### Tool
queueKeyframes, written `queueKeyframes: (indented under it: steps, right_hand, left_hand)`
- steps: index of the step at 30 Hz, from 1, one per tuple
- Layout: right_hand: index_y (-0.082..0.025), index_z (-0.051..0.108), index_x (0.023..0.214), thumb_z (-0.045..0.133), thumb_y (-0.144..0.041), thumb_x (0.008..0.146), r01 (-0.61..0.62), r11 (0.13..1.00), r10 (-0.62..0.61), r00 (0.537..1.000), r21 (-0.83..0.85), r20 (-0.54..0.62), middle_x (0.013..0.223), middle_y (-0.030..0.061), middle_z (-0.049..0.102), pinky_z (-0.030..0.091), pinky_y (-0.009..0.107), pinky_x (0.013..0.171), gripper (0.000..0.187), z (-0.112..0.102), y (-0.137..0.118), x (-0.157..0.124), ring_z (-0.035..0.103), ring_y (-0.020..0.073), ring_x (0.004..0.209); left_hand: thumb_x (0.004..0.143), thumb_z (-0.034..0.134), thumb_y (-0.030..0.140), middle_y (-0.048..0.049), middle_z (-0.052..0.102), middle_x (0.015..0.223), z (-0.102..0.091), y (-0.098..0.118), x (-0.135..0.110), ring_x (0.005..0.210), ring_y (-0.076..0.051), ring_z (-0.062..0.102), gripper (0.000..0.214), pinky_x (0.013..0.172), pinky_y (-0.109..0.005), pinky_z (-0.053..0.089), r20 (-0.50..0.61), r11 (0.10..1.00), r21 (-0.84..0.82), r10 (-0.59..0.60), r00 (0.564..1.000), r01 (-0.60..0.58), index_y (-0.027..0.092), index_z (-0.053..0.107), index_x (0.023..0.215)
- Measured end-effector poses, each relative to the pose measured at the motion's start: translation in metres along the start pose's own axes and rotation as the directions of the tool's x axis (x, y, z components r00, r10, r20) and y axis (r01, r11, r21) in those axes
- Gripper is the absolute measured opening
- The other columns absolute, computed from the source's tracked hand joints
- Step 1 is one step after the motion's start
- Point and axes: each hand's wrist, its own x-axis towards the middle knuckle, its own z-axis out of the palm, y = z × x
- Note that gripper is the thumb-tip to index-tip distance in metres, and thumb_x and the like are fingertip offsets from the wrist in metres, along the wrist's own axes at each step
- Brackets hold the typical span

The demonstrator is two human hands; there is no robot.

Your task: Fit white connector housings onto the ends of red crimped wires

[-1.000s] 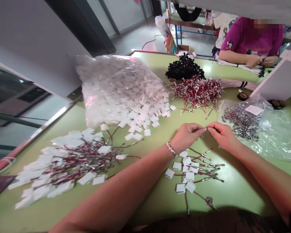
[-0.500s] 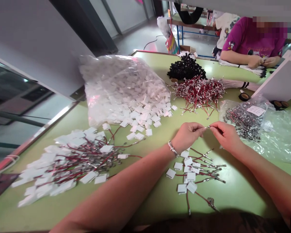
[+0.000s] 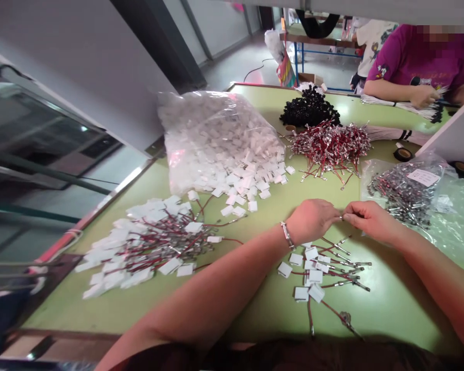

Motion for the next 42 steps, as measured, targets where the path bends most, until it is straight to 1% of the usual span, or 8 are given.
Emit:
queueKeyframes:
  steps: [4, 7, 10, 12, 16, 25, 33, 42]
  right_hand:
    - [-0.020, 0.057, 0.068, 0.047, -0.037, 0.084, -0.049, 0.998, 0.050, 0.999, -0.030, 0.023, 0.056, -0.0030, 0.057, 0.035, 0.025, 0.047, 0.025, -0.007, 0.002, 0.001, 0.046, 0.0107, 0.044]
    - [-0.021, 0.063, 0.073, 0.049, -0.035, 0.085, 0.026, 0.962, -0.059, 0.992, -0.271, -0.115, 0.067, 0.0009, 0.063, 0.041, 0.028, 0.058, 0.023, -0.017, 0.014, 0.006, 0.056, 0.0154, 0.061]
    - [-0.022, 0.068, 0.082, 0.050, -0.030, 0.086, 0.060, 0.827, -0.167, 0.975, -0.559, -0.143, 0.087, 0.0064, 0.066, 0.043, 0.033, 0.068, 0.020, -0.025, 0.028, 0.010, 0.059, 0.0214, 0.081]
    - [-0.021, 0.068, 0.082, 0.050, -0.028, 0.087, 0.098, 0.725, -0.205, 0.976, -0.681, -0.079, 0.088, 0.0084, 0.065, 0.044, 0.036, 0.072, 0.020, -0.029, 0.033, 0.012, 0.058, 0.0243, 0.087]
    - [-0.020, 0.068, 0.089, 0.053, -0.028, 0.087, 0.147, 0.686, -0.265, 0.963, -0.713, -0.056, 0.090, 0.0086, 0.064, 0.045, 0.037, 0.077, 0.017, -0.022, 0.024, 0.015, 0.056, 0.0241, 0.090]
    - [-0.016, 0.062, 0.083, 0.051, -0.017, 0.088, 0.131, 0.695, -0.283, 0.954, -0.707, -0.101, 0.086, 0.0104, 0.061, 0.044, 0.037, 0.077, 0.012, 0.029, 0.006, 0.034, 0.055, 0.0242, 0.084]
    - [-0.022, 0.047, 0.085, 0.039, -0.027, 0.093, 0.161, 0.980, -0.180, 0.969, -0.120, -0.169, 0.072, 0.0003, 0.061, 0.043, 0.028, 0.062, 0.012, 0.017, 0.002, 0.014, 0.055, 0.0145, 0.062]
    - [-0.021, 0.061, 0.088, 0.052, -0.035, 0.082, 0.018, 0.989, 0.023, 0.960, 0.145, -0.278, 0.071, 0.0005, 0.068, 0.038, 0.027, 0.049, 0.018, 0.009, 0.006, 0.015, 0.049, 0.0120, 0.049]
  left_hand:
    - [0.095, 0.043, 0.034, -0.0050, 0.067, 0.087, -0.010, 0.003, 0.007, 0.085, -0.019, 0.058, 0.027, 0.075, -0.030, 0.044, 0.024, 0.994, 0.104, 0.014, 1.000, -0.017, 0.020, 0.066, 0.102]
    - [0.091, 0.045, 0.048, -0.0097, 0.064, 0.102, -0.032, -0.010, 0.008, 0.099, -0.025, 0.055, 0.043, 0.087, -0.039, 0.043, -0.156, 0.961, 0.185, -0.176, 0.972, 0.204, 0.018, 0.060, 0.117]
    - [0.091, 0.045, 0.041, -0.0158, 0.061, 0.102, -0.054, -0.036, -0.001, 0.100, -0.031, 0.054, 0.039, 0.086, -0.044, 0.044, -0.341, 0.736, 0.260, -0.536, 0.772, 0.625, 0.012, 0.063, 0.109]
    - [0.087, 0.050, 0.028, -0.0162, 0.061, 0.100, -0.061, -0.055, -0.008, 0.097, -0.030, 0.056, 0.029, 0.084, -0.041, 0.046, -0.321, 0.672, 0.254, -0.620, 0.716, 0.696, 0.011, 0.064, 0.106]
    - [0.081, 0.052, 0.018, -0.0130, 0.060, 0.098, -0.059, -0.082, -0.015, 0.086, -0.024, 0.060, 0.022, 0.077, -0.034, 0.048, -0.168, 0.756, 0.213, -0.596, 0.785, 0.619, 0.015, 0.068, 0.097]
    - [0.077, 0.052, 0.012, -0.0116, 0.060, 0.098, -0.056, -0.098, -0.016, 0.080, -0.021, 0.061, 0.022, 0.077, -0.030, 0.048, -0.139, 0.796, 0.208, -0.550, 0.823, 0.568, 0.015, 0.070, 0.090]
    - [0.079, 0.053, 0.014, -0.0120, 0.060, 0.104, -0.059, -0.096, -0.019, 0.087, -0.020, 0.060, 0.031, 0.085, -0.030, 0.047, -0.153, 0.814, 0.170, -0.535, 0.831, 0.555, 0.016, 0.070, 0.104]
    - [0.089, 0.047, 0.040, -0.0163, 0.065, 0.097, -0.042, -0.067, 0.003, 0.087, -0.028, 0.063, 0.038, 0.075, -0.037, 0.050, -0.209, 0.644, 0.299, -0.676, 0.707, 0.704, 0.011, 0.068, 0.103]
